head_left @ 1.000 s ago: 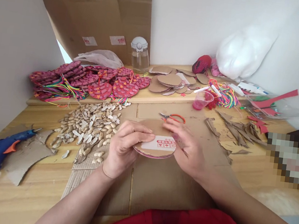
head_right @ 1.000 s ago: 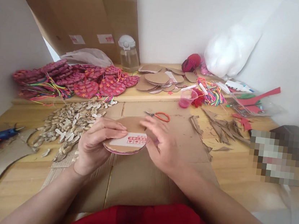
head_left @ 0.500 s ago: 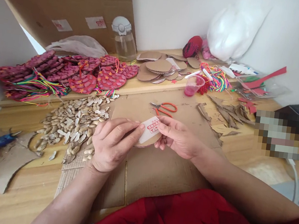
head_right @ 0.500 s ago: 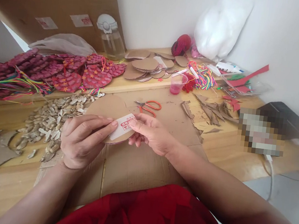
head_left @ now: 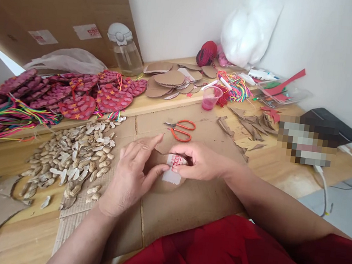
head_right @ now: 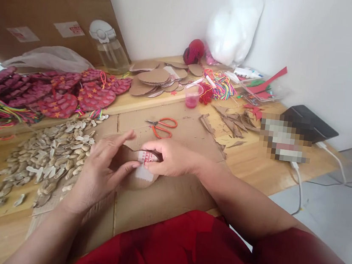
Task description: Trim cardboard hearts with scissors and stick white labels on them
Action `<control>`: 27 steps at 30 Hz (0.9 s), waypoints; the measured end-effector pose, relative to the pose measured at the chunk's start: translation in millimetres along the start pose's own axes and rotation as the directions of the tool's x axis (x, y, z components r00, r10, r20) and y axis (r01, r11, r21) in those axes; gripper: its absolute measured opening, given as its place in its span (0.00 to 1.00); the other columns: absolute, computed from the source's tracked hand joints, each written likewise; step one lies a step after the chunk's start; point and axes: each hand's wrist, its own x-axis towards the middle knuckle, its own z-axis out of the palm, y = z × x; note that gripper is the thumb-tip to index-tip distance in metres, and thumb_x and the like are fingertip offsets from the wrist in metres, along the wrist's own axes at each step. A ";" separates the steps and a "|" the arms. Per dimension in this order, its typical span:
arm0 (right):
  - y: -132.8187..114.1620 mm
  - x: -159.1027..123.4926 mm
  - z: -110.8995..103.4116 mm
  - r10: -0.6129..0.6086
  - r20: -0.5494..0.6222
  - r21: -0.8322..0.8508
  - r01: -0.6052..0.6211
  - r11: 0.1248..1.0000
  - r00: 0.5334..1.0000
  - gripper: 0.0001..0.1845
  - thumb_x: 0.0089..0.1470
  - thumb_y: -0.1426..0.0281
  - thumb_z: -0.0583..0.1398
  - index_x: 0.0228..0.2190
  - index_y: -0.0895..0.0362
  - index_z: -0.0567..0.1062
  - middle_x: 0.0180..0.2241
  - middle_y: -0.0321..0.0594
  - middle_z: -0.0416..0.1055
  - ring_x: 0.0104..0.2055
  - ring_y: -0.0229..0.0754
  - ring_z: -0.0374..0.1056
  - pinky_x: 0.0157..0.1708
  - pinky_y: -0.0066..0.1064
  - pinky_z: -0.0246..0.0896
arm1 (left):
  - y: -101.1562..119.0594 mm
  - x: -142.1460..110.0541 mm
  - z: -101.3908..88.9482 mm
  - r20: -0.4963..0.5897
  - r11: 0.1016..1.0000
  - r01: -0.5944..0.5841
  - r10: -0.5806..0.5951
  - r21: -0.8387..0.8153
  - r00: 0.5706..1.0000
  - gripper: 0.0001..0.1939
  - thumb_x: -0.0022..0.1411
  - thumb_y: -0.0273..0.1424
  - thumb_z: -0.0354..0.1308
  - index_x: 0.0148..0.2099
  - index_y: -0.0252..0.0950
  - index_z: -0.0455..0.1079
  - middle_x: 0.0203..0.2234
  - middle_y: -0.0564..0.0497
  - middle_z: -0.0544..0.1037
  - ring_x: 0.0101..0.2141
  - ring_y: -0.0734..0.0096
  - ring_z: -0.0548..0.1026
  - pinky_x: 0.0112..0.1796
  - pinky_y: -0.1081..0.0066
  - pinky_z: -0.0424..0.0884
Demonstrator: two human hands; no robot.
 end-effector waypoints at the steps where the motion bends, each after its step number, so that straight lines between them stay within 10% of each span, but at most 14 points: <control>1: -1.5 -1.5 1.0 -0.008 0.004 -0.036 0.009 0.999 1.000 0.04 0.50 0.75 0.60 0.29 0.57 0.69 0.24 0.28 0.58 0.24 0.31 0.53 0.22 0.24 0.47 | 0.2 -0.7 -2.4 0.020 0.998 0.052 -0.051 -0.045 0.999 0.27 0.63 0.39 0.63 0.63 0.42 0.66 0.50 0.45 0.77 0.51 0.58 0.73 0.53 0.59 0.67; 5: -7.0 -1.8 4.7 0.027 -0.129 0.025 -0.024 0.999 0.991 0.05 0.54 0.68 0.62 0.31 0.57 0.71 0.25 0.29 0.59 0.26 0.32 0.54 0.24 0.25 0.48 | 0.3 -2.2 -10.2 0.043 0.913 0.336 -0.335 -0.232 0.941 0.11 0.59 0.39 0.66 0.43 0.41 0.79 0.37 0.51 0.81 0.38 0.66 0.78 0.40 0.68 0.71; 13: 2.5 5.5 20.5 0.091 -0.255 0.251 -0.025 0.968 0.963 0.15 0.56 0.59 0.63 0.38 0.58 0.72 0.30 0.35 0.66 0.30 0.36 0.59 0.29 0.28 0.56 | -13.1 -3.2 -1.5 0.024 0.601 0.595 -0.692 -0.534 0.722 0.19 0.54 0.43 0.69 0.43 0.36 0.77 0.36 0.48 0.83 0.34 0.66 0.79 0.35 0.70 0.73; 18: 2.8 2.9 15.1 0.099 -0.222 0.135 -0.070 0.988 0.970 0.16 0.56 0.58 0.63 0.30 0.57 0.68 0.26 0.32 0.60 0.27 0.35 0.53 0.26 0.27 0.51 | -20.8 -4.1 -6.3 0.302 0.478 0.637 -0.602 -0.605 0.739 0.15 0.55 0.40 0.69 0.38 0.35 0.74 0.28 0.51 0.80 0.28 0.73 0.75 0.30 0.76 0.69; 27: 5.8 2.0 11.6 0.026 -0.048 -0.032 -0.028 0.999 0.998 0.17 0.58 0.61 0.60 0.26 0.56 0.61 0.24 0.28 0.52 0.25 0.32 0.48 0.22 0.26 0.43 | -5.9 -2.0 -0.9 0.651 0.360 0.697 -0.258 -0.620 0.713 0.16 0.62 0.36 0.63 0.51 0.39 0.76 0.44 0.47 0.82 0.45 0.63 0.79 0.50 0.64 0.72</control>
